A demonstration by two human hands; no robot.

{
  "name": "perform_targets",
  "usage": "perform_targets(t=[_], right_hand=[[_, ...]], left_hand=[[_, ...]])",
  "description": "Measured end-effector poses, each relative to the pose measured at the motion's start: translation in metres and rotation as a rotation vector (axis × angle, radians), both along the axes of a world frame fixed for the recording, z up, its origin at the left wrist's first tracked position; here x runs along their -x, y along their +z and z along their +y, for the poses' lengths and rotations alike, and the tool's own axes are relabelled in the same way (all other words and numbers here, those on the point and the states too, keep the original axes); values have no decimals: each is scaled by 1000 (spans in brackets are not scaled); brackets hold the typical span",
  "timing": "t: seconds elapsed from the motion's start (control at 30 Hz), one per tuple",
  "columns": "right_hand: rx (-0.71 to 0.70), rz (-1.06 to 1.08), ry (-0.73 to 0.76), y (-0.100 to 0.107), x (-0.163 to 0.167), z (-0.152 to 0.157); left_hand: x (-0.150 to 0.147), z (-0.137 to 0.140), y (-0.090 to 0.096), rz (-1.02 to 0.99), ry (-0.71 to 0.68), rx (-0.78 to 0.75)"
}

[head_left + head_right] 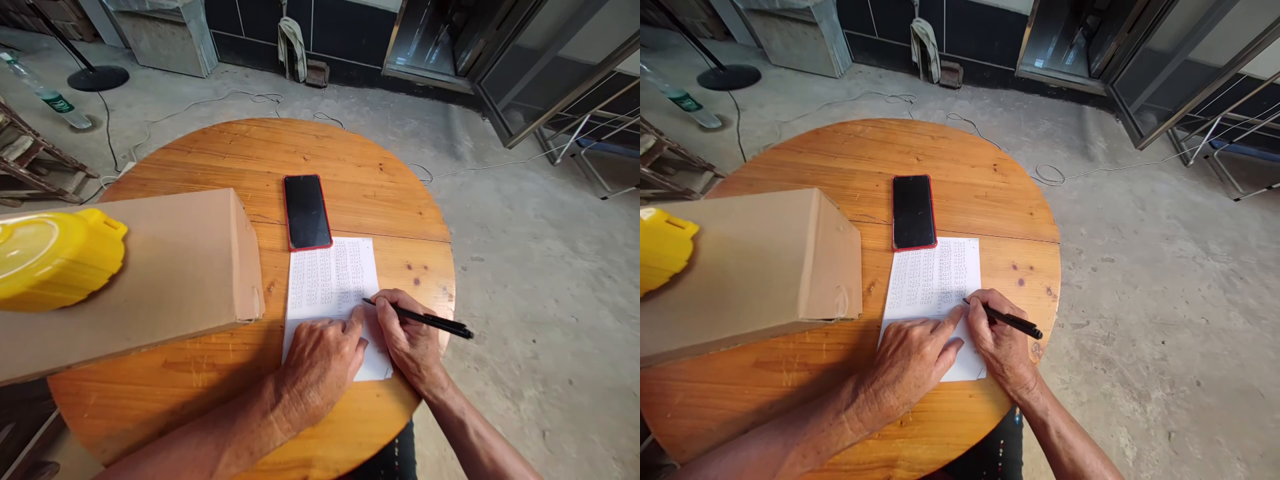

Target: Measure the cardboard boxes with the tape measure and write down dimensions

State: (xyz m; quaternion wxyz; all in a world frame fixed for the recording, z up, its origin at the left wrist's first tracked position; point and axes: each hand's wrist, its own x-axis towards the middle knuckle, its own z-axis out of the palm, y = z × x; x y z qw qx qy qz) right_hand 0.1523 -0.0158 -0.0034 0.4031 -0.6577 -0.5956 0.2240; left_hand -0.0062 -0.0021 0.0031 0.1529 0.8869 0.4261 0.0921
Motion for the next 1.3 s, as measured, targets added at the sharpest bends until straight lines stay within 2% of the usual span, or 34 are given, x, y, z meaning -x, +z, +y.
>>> perform_targets(t=[0.57, 0.73, 0.87, 1.3], right_hand=[[-5, 14, 19, 3, 0, 1], [-30, 1, -30, 3, -3, -2], [-8, 23, -74, 0, -4, -2], [28, 34, -52, -2, -3, 0]], left_hand=[[-1, 2, 1, 16, 6, 22], [-1, 1, 1, 34, 0, 18], [-1, 1, 2, 39, -2, 34], [-1, 1, 1, 33, 7, 12]])
